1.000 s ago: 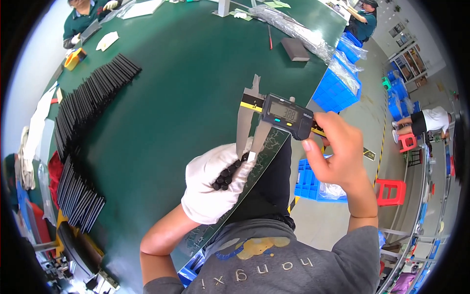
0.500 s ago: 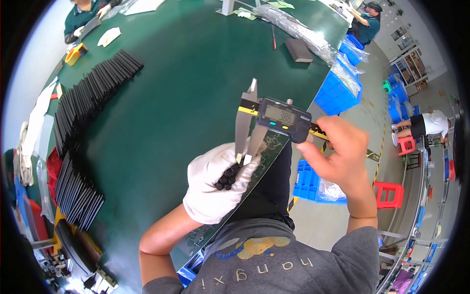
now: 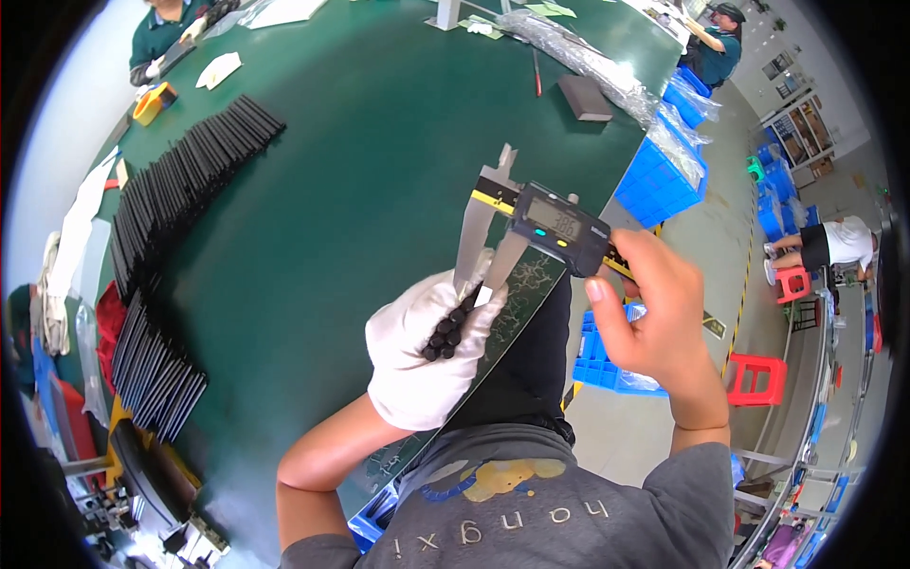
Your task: Use a digital caliper to measure the dimensions of small black cylindrical components in an industrial setting.
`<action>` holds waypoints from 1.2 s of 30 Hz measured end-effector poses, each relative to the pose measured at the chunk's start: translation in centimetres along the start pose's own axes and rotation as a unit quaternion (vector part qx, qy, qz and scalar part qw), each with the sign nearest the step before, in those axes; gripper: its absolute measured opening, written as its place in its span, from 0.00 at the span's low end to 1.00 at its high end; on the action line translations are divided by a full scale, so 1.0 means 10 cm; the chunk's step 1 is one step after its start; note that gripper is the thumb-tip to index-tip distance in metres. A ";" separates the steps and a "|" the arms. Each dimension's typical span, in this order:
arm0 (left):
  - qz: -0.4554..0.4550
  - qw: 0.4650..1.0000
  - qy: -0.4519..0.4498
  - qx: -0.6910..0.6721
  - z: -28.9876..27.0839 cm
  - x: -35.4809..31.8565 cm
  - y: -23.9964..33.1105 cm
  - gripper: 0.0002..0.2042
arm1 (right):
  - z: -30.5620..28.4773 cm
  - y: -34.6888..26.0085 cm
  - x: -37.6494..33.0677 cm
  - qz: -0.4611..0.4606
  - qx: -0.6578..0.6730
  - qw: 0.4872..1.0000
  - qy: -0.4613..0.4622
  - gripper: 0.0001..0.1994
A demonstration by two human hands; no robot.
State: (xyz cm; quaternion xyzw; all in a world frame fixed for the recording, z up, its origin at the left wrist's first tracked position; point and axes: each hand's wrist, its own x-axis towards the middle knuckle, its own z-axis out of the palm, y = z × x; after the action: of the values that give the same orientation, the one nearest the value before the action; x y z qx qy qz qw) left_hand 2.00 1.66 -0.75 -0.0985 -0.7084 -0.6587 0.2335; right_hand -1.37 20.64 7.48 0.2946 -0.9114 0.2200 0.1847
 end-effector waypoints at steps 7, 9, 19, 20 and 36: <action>0.016 0.999 0.019 0.026 -0.01 0.00 0.03 0.17 | 0.03 -0.08 -0.04 0.015 0.009 1.000 0.016 0.14; 0.031 0.999 0.027 0.029 0.01 0.00 0.01 0.17 | 0.04 -0.08 -0.04 0.019 0.005 1.000 0.022 0.14; 0.031 0.999 0.005 0.040 0.01 0.06 0.11 0.14 | 0.01 -0.03 -0.01 0.015 -0.046 0.998 0.037 0.16; 0.034 0.999 0.003 0.037 0.00 0.05 0.10 0.14 | 0.02 -0.04 0.00 0.009 -0.043 0.998 0.036 0.17; 0.054 0.997 0.020 0.058 0.01 0.04 0.03 0.13 | 0.04 -0.02 -0.02 0.007 -0.048 0.999 0.020 0.16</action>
State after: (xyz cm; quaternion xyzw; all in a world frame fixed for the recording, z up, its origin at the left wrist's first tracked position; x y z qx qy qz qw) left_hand 1.79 1.69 -0.33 -0.1094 -0.7343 -0.6047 0.2882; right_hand -1.17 20.34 7.16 0.2748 -0.9191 0.1827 0.2152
